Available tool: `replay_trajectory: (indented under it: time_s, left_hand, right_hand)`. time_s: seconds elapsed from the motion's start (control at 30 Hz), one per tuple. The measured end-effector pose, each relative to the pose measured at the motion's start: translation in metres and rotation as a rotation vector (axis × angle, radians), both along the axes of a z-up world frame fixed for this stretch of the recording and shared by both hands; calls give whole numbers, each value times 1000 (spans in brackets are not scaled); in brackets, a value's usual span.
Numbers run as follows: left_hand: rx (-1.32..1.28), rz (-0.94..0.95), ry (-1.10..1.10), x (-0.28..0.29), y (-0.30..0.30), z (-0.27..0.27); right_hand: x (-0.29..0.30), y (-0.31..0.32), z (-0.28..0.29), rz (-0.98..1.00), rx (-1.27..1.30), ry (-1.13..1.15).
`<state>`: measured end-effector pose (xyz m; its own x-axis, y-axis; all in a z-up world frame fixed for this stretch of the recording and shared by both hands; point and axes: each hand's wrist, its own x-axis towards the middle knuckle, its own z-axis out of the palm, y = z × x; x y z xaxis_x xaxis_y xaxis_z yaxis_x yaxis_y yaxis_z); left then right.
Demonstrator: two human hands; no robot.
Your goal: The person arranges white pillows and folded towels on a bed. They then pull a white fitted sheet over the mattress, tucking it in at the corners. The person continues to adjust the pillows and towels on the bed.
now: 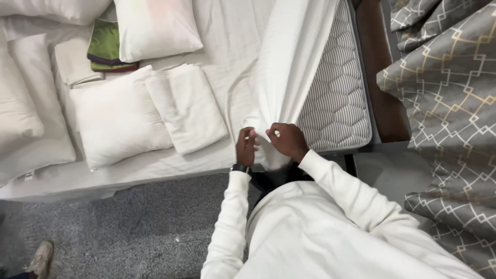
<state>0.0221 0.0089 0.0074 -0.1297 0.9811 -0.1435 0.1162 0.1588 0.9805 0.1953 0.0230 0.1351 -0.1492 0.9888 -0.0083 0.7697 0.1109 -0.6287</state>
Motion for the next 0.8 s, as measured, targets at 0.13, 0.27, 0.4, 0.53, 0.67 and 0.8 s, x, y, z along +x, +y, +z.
replay_trajectory:
  time_s: [0.13,0.27,0.4,0.53,0.67,0.8]
  left_hand:
    - [-85,-233,-361,31,6,-30]
    - [-107,-373,-488,57,2,-66]
    - [81,-422,-390,65,-3,-49]
    - [209,-350,-68,57,0,-46]
    - [139,-241,-78,52,-16,-50]
    - [179,-201,-76,57,-30,-28]
  right_hand:
    - [15,-3,-24,33,-200,36]
    - [36,-2,-96,96,-118,363]
    - [52,0,-112,191,-295,854]
    - [46,-8,-70,44,-734,1105]
    - [50,3,-89,78,-642,1139]
    - [61,23,-134,65,-581,931]
